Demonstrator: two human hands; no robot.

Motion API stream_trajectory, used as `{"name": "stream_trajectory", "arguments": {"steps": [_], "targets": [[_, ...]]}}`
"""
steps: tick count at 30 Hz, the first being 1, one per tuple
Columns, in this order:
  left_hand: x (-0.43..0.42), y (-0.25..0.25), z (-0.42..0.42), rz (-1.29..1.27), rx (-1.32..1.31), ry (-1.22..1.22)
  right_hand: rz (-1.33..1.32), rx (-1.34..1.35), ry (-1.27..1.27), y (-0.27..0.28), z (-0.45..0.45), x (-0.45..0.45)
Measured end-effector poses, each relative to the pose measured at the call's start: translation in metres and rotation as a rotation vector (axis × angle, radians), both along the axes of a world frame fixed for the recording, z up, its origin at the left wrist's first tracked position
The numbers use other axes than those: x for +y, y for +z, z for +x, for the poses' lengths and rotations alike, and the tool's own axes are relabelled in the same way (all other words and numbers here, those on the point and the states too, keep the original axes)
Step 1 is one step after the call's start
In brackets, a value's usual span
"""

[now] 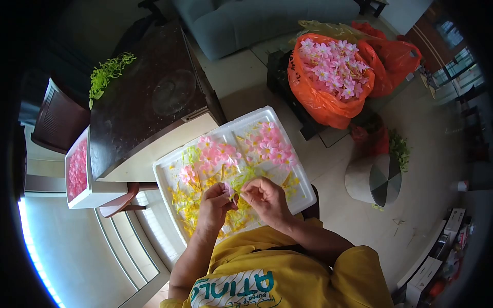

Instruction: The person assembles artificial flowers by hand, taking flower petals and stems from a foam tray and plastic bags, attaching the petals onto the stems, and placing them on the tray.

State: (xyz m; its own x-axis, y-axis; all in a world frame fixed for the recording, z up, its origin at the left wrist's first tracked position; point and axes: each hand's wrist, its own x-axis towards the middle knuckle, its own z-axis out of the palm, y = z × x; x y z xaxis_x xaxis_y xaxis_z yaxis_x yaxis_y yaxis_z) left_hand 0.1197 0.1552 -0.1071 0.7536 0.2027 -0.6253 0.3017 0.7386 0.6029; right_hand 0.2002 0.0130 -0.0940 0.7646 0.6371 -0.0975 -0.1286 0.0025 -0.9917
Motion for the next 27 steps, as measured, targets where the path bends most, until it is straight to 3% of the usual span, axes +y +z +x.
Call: {"name": "stream_trajectory", "arguments": {"steps": [3,5,7,8,10,15,20,27], "targets": [[0.008,0.002,0.03,0.074,-0.059,-0.194,0.084,0.235,-0.131,0.002,0.014,-0.01],[0.01,0.005,0.055,0.838,-0.121,-0.29,0.167,0.468,-0.259,0.004,0.023,-0.018],[0.013,0.007,0.08,1.238,-0.092,-0.269,0.163,0.48,-0.275,0.012,0.027,-0.021],[0.013,0.004,0.092,1.238,-0.098,-0.269,0.161,0.497,-0.284,0.017,0.029,-0.023],[0.014,-0.009,0.115,1.51,0.103,-0.437,0.158,0.531,-0.305,0.024,0.032,-0.025],[0.01,-0.018,0.153,1.582,0.308,-0.791,0.121,0.588,-0.32,0.019,0.024,-0.03],[0.007,-0.055,0.151,1.585,0.242,-0.767,0.082,0.604,-0.233,0.016,0.024,-0.039],[0.005,-0.057,0.142,1.546,0.266,-0.644,0.09,0.665,-0.229,0.01,0.024,-0.04]]}}
